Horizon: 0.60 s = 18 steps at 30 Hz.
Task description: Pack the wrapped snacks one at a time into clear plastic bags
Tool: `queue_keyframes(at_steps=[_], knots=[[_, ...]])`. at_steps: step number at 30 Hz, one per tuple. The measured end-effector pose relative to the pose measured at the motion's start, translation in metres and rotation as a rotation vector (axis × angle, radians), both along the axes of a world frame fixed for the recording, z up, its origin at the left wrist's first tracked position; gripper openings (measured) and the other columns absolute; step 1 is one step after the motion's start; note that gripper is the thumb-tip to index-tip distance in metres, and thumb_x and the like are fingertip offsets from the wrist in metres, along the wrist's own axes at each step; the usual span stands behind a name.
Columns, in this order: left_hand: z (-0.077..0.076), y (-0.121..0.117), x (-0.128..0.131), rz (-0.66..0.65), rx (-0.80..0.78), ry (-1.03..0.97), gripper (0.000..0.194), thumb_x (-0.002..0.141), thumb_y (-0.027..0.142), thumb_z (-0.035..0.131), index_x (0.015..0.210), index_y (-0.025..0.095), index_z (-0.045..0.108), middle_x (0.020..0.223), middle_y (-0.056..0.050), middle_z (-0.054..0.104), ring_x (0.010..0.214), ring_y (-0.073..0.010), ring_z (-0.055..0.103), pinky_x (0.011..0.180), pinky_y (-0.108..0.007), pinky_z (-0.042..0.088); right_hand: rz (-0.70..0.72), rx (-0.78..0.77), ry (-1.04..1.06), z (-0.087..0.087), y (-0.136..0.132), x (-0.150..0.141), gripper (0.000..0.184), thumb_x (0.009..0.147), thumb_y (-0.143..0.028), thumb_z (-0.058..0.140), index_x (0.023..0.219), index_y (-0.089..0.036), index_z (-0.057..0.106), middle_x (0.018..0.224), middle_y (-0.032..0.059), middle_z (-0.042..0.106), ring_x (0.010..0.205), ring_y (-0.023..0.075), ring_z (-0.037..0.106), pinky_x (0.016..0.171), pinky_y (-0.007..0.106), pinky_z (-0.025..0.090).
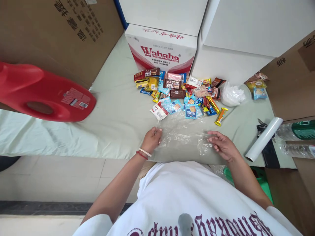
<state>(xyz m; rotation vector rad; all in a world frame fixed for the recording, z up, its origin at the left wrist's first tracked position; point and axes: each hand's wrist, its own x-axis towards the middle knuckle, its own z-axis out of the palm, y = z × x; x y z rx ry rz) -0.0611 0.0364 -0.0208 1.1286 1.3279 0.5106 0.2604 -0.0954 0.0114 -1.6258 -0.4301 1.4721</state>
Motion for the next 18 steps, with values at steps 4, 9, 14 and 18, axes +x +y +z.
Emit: queue_keyframes(at_steps=[4,9,14,18], knots=[[-0.001,-0.006,0.000,-0.020,0.215,0.272,0.037,0.085,0.054,0.063,0.100,0.022,0.052,0.065,0.004,0.055,0.056,-0.0168,0.055,0.053,-0.028,0.041,0.013,-0.017,-0.095,-0.006,0.001,0.005,0.052,0.059,-0.037,0.094,0.099,-0.019,0.067,0.071,-0.0046,0.063,0.044,0.0051,0.048,0.036,0.017,0.035],[-0.011,-0.026,0.002,-0.001,0.826,0.665,0.054,0.088,0.046,0.066,0.132,0.016,0.057,0.129,-0.022,0.063,0.123,-0.0363,0.059,0.100,-0.050,0.046,0.128,-0.043,-0.224,-0.015,-0.004,0.001,0.050,0.062,-0.042,0.089,0.100,-0.020,0.064,0.070,-0.0050,0.062,0.047,0.0092,0.053,0.041,0.021,0.041],[-0.021,-0.034,-0.001,-0.511,1.037,0.594,0.039,0.099,0.019,0.046,0.132,0.029,0.064,0.144,-0.012,0.063,0.147,-0.0299,0.045,0.124,-0.060,0.014,0.227,-0.048,-0.582,-0.010,-0.011,0.018,0.042,0.074,-0.041,0.077,0.108,-0.022,0.064,0.077,-0.0008,0.066,0.054,0.0151,0.058,0.050,0.029,0.048],[-0.020,-0.032,-0.001,-0.576,0.992,0.644,0.042,0.102,0.034,0.045,0.141,0.024,0.059,0.150,-0.015,0.058,0.151,-0.0329,0.038,0.124,-0.068,0.000,0.210,0.157,-1.218,0.009,-0.001,0.009,0.032,0.090,-0.037,0.062,0.118,-0.023,0.069,0.100,0.0097,0.070,0.081,0.0244,0.066,0.078,0.043,0.056]])
